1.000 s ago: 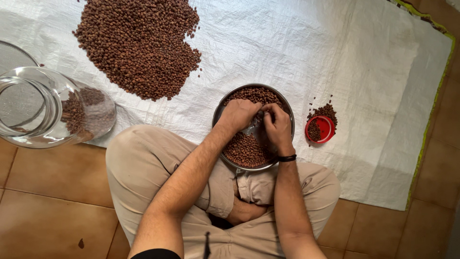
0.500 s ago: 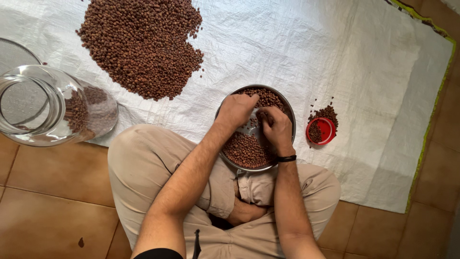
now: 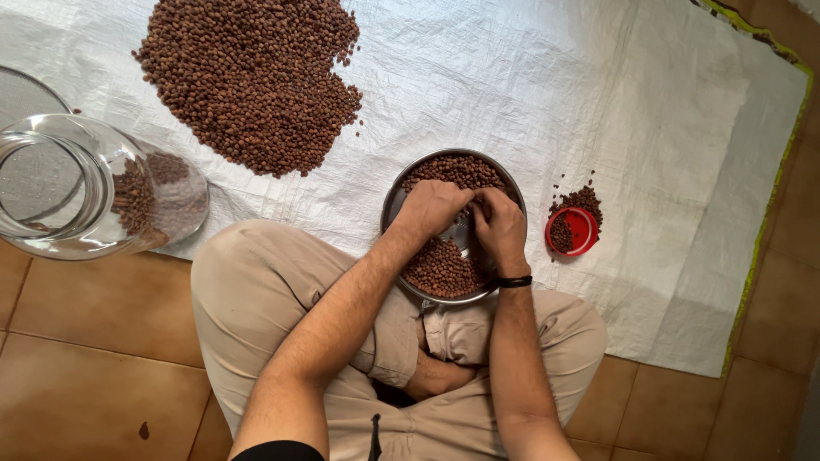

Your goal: The person sits on the floor and sorts brown seeds from a metal bowl, picking out specific items and placing them into a small red container. The person continues this repetitive sorting process throughout the clip.

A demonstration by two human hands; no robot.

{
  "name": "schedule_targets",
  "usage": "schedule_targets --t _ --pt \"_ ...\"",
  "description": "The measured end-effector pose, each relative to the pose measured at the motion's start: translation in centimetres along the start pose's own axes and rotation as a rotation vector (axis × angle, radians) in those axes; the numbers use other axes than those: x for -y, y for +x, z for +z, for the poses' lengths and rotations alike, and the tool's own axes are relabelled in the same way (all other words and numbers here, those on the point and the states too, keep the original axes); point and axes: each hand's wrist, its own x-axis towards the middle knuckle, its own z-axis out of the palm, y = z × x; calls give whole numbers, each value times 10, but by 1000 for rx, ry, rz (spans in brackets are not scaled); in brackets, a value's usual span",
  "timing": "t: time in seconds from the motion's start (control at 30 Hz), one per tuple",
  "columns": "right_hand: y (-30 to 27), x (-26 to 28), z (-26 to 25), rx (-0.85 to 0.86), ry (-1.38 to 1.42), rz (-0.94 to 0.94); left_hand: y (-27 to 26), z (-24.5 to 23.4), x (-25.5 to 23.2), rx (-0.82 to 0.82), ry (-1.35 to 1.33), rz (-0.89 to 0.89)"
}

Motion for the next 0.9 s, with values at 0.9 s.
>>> schedule_targets --t 0.9 --pt "-4 -7 -1 110 142 -35 -9 -41 11 167 -104 -152"
